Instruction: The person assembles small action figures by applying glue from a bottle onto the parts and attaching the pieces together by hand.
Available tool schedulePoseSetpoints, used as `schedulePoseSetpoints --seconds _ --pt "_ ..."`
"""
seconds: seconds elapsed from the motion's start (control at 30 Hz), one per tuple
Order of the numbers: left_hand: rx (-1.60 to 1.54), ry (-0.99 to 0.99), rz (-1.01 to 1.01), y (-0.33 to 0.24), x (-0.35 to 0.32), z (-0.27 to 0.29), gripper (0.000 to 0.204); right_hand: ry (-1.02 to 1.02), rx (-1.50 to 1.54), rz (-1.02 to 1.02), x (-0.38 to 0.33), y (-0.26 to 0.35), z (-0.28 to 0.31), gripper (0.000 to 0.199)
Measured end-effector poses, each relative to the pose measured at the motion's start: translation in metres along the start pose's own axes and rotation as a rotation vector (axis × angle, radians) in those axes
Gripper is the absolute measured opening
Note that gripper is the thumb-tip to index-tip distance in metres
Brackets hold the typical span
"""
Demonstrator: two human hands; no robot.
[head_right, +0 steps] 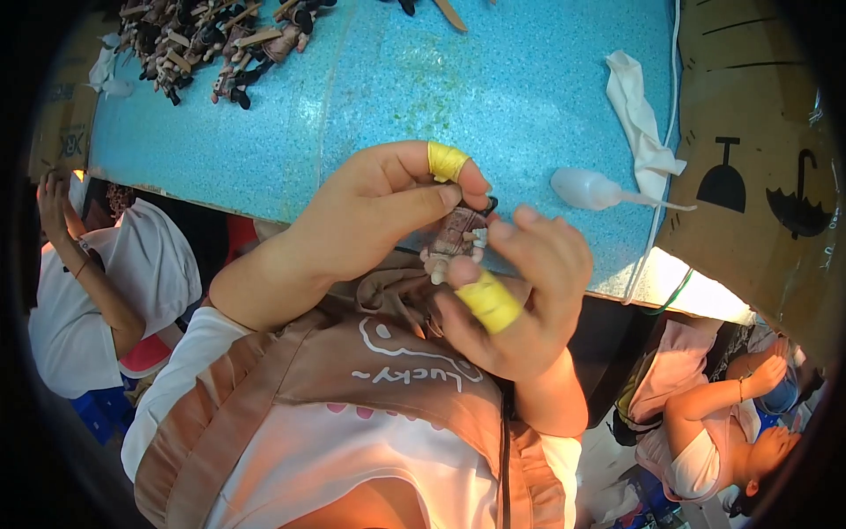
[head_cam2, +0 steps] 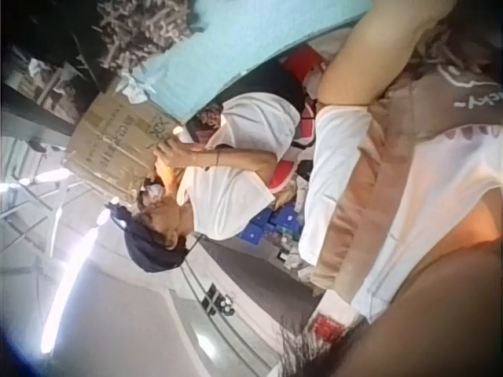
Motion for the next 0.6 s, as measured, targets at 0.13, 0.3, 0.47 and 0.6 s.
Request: schedulePoseSetpoints --seconds 0.13,0.3,0.47,0.6 --pt "-0.087 0.126 -0.003 -0.001 -0.008 -0.019 0.030 0.039 0.153 -0.294 -0.012 -0.031 -0.005 0.040" --pt "0.129 0.305 -0.046 -0.012 -0.030 -0.044 0.066 -0.122 0.775 -0.604 -0.033 -0.059 -0.014 0.045" --pt "0.492 0.141 -0.047 -0.019 -0.028 -0.029 0.064 -0.145 1.038 -0.662 -0.027 -0.048 -0.021 0.064" --pt "0.389 0.136 0.043 -0.018 -0.029 -0.030 0.061 -0.129 1.084 -0.416 -0.019 -0.037 -0.013 0.076"
Point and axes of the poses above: each hand's wrist, its own x-axis towards the middle knuckle, its own z-axis out of the back of the hand, y = z × x, the point moved 10 cm from there along x, towards the middle knuckle, and after that the axes turned 10 degrees about y, right-handed, at the moved point
